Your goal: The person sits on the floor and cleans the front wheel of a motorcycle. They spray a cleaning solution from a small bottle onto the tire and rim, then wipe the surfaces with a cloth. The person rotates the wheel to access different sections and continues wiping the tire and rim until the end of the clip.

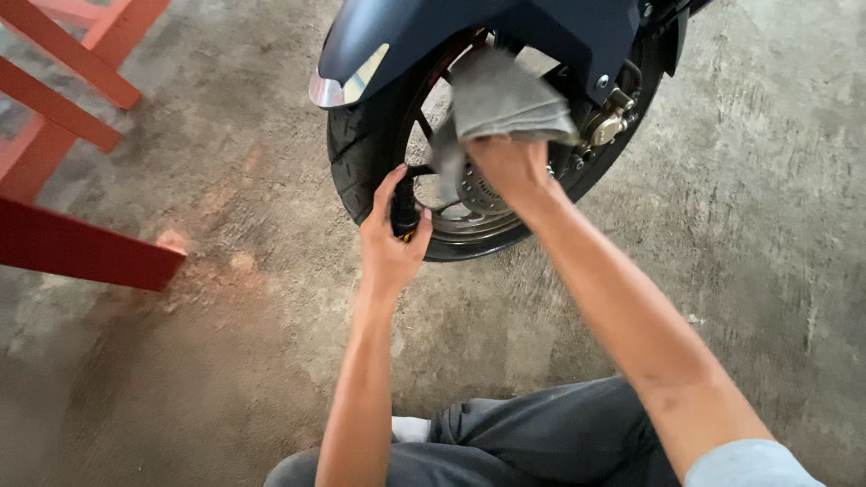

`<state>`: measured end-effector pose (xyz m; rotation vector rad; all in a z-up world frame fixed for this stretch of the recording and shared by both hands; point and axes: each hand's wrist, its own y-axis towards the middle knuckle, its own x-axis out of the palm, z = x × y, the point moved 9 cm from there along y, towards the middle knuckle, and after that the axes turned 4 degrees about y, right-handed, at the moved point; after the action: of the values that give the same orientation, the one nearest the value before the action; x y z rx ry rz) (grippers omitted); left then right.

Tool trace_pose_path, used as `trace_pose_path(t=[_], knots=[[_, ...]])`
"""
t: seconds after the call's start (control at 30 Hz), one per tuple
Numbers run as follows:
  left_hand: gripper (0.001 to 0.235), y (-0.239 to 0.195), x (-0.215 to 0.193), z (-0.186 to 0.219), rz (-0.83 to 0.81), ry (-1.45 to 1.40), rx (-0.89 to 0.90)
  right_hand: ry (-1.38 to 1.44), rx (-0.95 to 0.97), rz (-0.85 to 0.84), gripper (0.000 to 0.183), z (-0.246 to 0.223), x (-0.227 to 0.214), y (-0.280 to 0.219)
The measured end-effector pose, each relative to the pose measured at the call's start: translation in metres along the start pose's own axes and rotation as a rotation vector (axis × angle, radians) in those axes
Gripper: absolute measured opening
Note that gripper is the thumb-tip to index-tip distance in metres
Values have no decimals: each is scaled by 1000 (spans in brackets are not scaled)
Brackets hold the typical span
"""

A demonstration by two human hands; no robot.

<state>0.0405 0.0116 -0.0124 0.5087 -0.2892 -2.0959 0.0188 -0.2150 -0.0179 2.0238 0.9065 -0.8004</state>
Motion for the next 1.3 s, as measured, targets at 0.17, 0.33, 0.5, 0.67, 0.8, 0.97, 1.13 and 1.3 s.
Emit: trace_pose_path(t=[0.17, 0.33, 0.5, 0.67, 0.8, 0.97, 1.13, 1.3], knots=[[61, -3, 0, -5, 31, -44, 54, -57, -526, 544, 42, -51, -80, -30], [61, -4, -2, -7, 38, -102, 43, -399, -642, 411, 19, -82, -90, -16], [61, -1, -10, -10, 51, -66, 14, -485, -434, -55, 30, -86, -70, 10], [62, -1, -10, -11, 48, -74, 2, -704, -53, -722, 68, -72, -9, 22], [63, 0, -10, -12, 46, -65, -22, -1010, -185, -946, 43, -77, 52, -21], [62, -2, -20, -6, 80, -26, 54, -981, -543, -768, 23, -87, 86, -54], [60, -4, -15, -14, 70, -118, -21, -917, -372, -268, 21, -73, 27, 6], [61, 2, -13, -7, 74, -51, 89, -525, -65, -210, 40, -38, -42, 43]])
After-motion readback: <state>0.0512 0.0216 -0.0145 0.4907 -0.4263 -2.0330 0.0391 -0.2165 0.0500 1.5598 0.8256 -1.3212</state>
